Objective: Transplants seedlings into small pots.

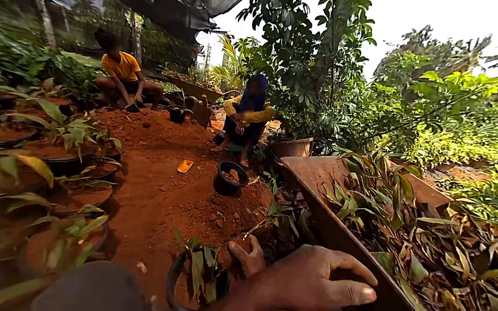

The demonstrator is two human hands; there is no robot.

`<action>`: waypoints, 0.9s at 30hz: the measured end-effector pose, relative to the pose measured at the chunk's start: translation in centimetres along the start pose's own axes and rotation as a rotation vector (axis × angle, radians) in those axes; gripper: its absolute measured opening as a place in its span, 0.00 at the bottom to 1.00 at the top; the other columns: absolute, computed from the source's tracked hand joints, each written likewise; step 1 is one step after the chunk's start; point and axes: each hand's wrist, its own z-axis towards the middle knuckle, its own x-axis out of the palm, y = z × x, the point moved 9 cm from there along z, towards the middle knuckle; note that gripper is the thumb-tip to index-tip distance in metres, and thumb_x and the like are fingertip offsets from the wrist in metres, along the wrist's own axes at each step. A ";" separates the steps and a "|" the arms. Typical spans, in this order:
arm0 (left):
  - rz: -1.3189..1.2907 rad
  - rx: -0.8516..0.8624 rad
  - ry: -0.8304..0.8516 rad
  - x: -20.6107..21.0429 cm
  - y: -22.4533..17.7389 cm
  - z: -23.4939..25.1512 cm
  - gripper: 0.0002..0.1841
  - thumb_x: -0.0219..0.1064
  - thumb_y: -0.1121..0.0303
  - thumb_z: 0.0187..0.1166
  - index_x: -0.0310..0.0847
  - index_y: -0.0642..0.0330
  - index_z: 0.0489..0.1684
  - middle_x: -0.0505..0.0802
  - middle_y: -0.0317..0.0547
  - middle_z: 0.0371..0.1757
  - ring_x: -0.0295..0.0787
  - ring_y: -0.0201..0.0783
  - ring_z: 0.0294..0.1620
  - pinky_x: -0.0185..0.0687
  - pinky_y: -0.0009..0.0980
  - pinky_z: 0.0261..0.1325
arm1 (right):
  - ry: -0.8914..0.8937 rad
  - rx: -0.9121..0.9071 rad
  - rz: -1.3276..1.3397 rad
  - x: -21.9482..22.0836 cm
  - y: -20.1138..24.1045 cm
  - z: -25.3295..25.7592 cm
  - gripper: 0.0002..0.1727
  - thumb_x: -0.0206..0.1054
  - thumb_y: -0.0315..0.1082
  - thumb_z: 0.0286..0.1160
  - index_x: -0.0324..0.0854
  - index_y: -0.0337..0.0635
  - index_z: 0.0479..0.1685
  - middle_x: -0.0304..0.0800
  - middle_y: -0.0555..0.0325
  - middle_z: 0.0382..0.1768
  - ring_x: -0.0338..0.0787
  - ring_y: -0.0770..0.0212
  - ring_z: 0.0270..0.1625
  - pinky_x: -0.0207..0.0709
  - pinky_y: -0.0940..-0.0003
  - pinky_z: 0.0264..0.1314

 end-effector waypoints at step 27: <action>-0.103 -0.580 -0.883 -26.0 9.3 -16.6 0.10 0.60 0.68 0.90 0.83 0.64 0.55 0.92 0.49 0.45 0.92 0.39 0.44 0.89 0.33 0.50 | 0.227 0.085 -0.327 13.4 -10.3 3.2 0.56 0.85 0.51 0.49 0.64 0.37 0.84 0.75 0.37 0.78 0.78 0.45 0.78 0.72 0.44 0.79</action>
